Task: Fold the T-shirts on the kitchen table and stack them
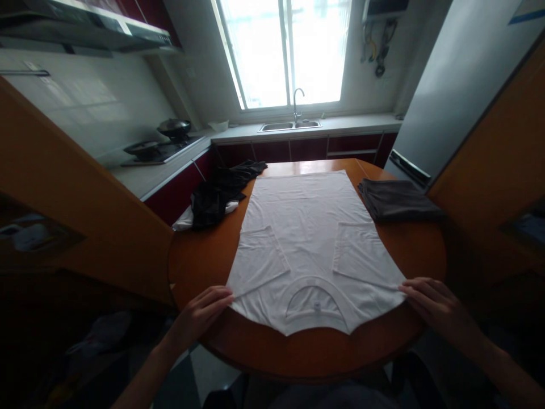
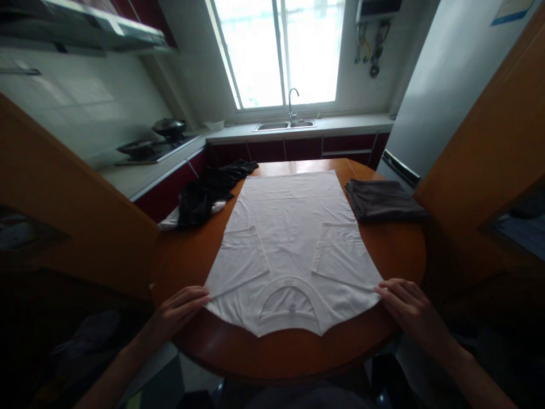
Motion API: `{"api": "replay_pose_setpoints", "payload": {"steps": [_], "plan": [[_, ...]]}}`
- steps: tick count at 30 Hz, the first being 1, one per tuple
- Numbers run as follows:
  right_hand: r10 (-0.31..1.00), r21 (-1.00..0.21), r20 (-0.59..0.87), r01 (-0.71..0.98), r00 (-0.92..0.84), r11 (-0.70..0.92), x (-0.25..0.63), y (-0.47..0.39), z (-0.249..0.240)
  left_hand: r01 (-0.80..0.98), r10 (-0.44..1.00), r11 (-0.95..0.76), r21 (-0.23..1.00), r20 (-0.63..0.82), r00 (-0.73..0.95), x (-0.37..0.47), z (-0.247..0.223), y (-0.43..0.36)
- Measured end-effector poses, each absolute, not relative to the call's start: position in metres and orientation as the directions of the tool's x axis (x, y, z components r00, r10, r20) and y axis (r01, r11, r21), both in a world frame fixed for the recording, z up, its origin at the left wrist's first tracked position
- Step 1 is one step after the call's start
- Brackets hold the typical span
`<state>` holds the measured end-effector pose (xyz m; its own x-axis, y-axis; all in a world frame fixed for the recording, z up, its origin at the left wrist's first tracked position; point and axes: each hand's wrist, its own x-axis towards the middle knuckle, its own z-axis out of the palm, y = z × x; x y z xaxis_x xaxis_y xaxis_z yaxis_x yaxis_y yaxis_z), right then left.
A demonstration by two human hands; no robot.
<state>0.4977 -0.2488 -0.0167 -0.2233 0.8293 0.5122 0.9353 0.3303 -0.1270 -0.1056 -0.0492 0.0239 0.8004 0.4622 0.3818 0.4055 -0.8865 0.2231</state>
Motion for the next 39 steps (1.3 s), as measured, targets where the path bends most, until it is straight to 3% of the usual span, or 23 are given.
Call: {"api": "replay_pose_setpoints", "payload": {"steps": [4, 8, 11, 18, 23, 28, 35, 39], "plan": [[0.821, -0.151, 0.504, 0.908, -0.269, 0.39, 0.497, -0.246, -0.015, 0.381, 0.453, -0.889, 0.254, 0.374, 0.809, -0.103, 0.024, -0.048], [0.807, -0.225, 0.556, 0.899, -0.199, 0.377, 0.494, -0.239, -0.009, 0.36, 0.474, -0.872, 0.333, 0.385, 0.792, -0.101, 0.025, -0.043], [0.825, -0.343, 0.553, 0.871, -0.116, 0.352, 0.493, -0.227, 0.001, 0.381, 0.542, -0.821, 0.426, 0.367, 0.757, -0.098, 0.031, -0.035], [0.879, -0.617, 0.472, 0.739, 0.072, 0.271, 0.5, -0.17, 0.036, 0.506, 0.726, -0.61, 0.61, 0.174, 0.665, -0.08, 0.073, 0.011], [0.919, -0.731, 0.341, 0.671, 0.198, 0.127, 0.513, -0.108, 0.056, 0.517, 0.842, -0.47, 0.715, 0.189, 0.504, -0.067, 0.089, 0.076], [0.935, -0.655, 0.31, 0.752, 0.17, 0.08, 0.53, -0.034, 0.068, 0.514, 0.893, -0.386, 0.766, 0.169, 0.418, -0.041, 0.087, 0.14], [0.985, -0.461, 0.164, 0.887, 0.047, 0.034, 0.545, 0.027, 0.045, 0.551, 0.916, -0.27, 0.789, 0.035, 0.399, -0.023, 0.047, 0.189], [0.986, -0.471, 0.16, 0.881, 0.042, 0.039, 0.554, 0.036, 0.044, 0.525, 0.925, -0.278, 0.805, 0.077, 0.372, -0.028, 0.046, 0.196]]}}
